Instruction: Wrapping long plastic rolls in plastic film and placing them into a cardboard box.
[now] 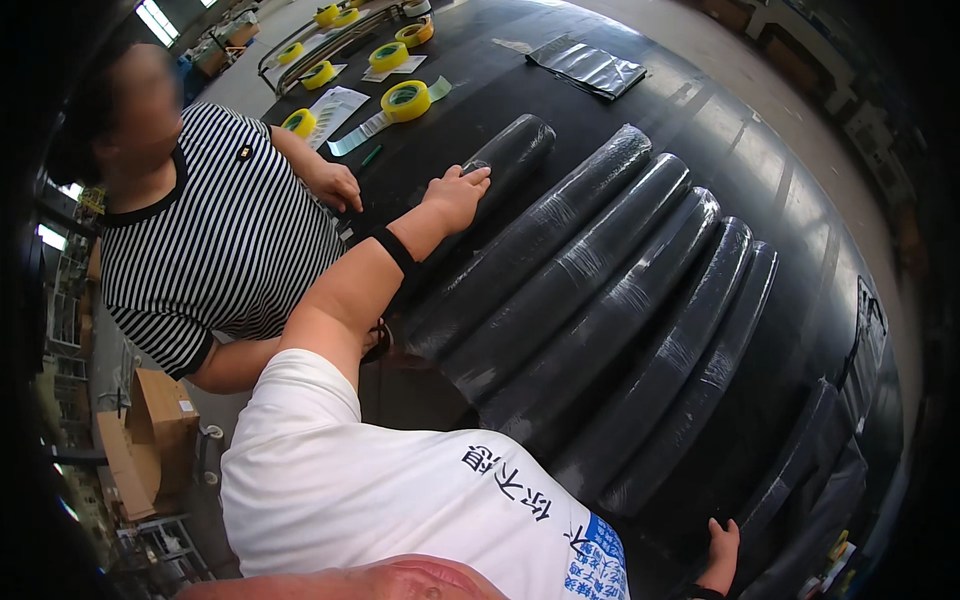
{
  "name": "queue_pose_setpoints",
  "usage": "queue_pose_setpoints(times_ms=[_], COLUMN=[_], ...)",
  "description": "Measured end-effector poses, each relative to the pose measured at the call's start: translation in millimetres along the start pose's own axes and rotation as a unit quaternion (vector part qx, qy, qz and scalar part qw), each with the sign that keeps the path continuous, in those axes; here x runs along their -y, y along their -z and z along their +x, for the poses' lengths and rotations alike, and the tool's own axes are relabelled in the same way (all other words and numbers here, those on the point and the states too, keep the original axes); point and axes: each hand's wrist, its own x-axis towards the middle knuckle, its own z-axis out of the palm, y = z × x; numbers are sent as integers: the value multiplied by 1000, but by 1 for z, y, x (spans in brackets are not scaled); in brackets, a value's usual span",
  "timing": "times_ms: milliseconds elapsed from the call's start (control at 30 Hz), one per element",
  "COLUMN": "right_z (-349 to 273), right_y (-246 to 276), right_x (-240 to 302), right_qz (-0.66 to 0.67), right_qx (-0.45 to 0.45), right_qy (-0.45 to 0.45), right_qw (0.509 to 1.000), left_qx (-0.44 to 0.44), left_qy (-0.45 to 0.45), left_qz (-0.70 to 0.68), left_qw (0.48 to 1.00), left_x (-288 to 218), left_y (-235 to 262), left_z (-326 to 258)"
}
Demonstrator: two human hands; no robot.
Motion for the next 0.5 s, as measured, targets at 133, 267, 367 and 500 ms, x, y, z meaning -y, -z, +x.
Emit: queue_pose_setpoints(times_ms=[133,267,367,500], right_z=[11,15,16,18], right_y=[1,2,0,5], right_x=[-14,-19,-6,-20], right_qz=[2,-22,-4,-11], right_qx=[-7,11,23,-40], right_qy=[3,-27,-35,-15], right_qw=[1000,999,999,999], left_qx=[-2,-6,-14,-14], left_qy=[-1,-2,22,17], left_qz=[6,-5,-6,-17], left_qw=[1000,1000,1000,1000], left_x=[1,-2,4,6], left_y=[-7,-9,-14,-14], left_z=[1,2,0,8])
